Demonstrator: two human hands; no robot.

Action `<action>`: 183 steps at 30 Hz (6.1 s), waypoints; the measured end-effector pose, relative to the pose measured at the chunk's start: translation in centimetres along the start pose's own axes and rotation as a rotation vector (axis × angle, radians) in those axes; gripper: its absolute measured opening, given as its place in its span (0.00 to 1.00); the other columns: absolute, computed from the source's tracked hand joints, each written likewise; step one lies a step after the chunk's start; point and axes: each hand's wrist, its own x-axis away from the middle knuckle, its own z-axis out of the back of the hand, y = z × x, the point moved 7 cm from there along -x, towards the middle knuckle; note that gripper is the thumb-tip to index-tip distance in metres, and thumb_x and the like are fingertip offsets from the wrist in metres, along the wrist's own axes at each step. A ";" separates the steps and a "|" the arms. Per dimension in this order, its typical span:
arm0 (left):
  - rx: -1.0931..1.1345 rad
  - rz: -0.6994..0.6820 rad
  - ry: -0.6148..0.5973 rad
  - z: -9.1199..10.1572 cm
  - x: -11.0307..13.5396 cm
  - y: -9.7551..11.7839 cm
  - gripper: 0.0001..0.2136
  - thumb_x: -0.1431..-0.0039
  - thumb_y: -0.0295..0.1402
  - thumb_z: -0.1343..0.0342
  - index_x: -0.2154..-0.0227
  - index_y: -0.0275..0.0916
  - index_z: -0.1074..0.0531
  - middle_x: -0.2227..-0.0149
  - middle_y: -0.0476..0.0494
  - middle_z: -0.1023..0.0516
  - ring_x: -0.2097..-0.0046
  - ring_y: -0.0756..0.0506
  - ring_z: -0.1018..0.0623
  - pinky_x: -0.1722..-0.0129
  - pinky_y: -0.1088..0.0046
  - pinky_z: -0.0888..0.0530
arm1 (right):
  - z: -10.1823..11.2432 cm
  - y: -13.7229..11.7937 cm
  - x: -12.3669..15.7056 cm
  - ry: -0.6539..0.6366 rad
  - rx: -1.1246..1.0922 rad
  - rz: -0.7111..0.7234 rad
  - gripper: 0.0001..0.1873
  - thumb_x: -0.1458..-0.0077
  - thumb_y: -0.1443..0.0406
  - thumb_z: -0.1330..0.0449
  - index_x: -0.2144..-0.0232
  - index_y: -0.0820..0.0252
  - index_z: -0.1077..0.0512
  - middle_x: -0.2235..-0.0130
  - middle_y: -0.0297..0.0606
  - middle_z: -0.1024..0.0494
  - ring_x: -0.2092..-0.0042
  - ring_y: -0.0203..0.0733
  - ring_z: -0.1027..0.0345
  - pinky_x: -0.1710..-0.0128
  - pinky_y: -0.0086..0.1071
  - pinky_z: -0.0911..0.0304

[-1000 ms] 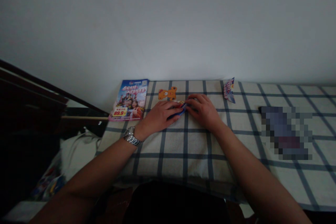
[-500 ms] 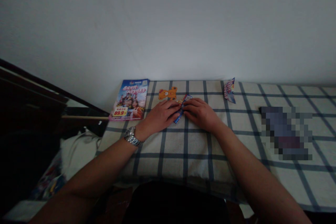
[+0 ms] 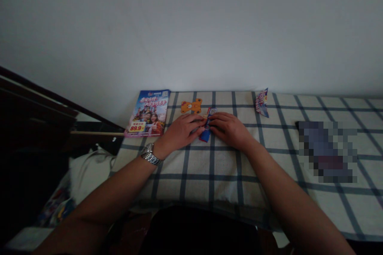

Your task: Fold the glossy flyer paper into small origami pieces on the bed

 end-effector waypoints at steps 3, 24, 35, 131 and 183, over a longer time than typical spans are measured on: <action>-0.001 -0.014 -0.010 0.0 0.0 0.2 0.15 0.24 0.40 0.49 0.48 0.40 0.21 0.47 0.41 0.21 0.47 0.41 0.22 0.44 0.55 0.23 | -0.1 -0.1 0.1 -0.001 -0.002 0.006 0.11 0.33 0.64 0.38 0.51 0.52 0.18 0.46 0.43 0.16 0.40 0.55 0.24 0.39 0.56 0.27; -0.067 -0.005 -0.021 -0.2 0.3 0.2 0.13 0.25 0.39 0.47 0.50 0.40 0.21 0.47 0.41 0.22 0.46 0.41 0.22 0.44 0.57 0.22 | -0.2 -0.4 0.6 -0.089 -0.006 0.024 0.17 0.31 0.64 0.40 0.43 0.53 0.21 0.38 0.44 0.22 0.32 0.57 0.33 0.33 0.59 0.33; -0.076 0.016 -0.001 -0.3 0.3 -0.2 0.12 0.27 0.36 0.43 0.46 0.38 0.24 0.43 0.41 0.23 0.43 0.40 0.23 0.38 0.56 0.24 | -0.7 -0.1 1.0 -0.093 0.055 0.011 0.21 0.30 0.64 0.41 0.38 0.54 0.25 0.36 0.48 0.24 0.32 0.58 0.33 0.34 0.60 0.33; -0.016 0.059 0.021 -0.5 0.5 -0.4 0.13 0.29 0.37 0.39 0.46 0.39 0.25 0.42 0.41 0.22 0.42 0.41 0.22 0.40 0.58 0.22 | -1.0 -0.7 0.8 -0.114 0.080 0.006 0.26 0.30 0.61 0.41 0.33 0.50 0.31 0.35 0.45 0.25 0.31 0.58 0.35 0.34 0.61 0.36; -0.032 0.000 -0.014 0.0 0.1 0.5 0.17 0.28 0.43 0.42 0.45 0.38 0.26 0.44 0.40 0.23 0.41 0.40 0.25 0.34 0.54 0.30 | -0.6 0.1 0.7 -0.107 0.208 -0.066 0.16 0.30 0.59 0.41 0.43 0.53 0.23 0.37 0.46 0.24 0.37 0.58 0.29 0.39 0.56 0.31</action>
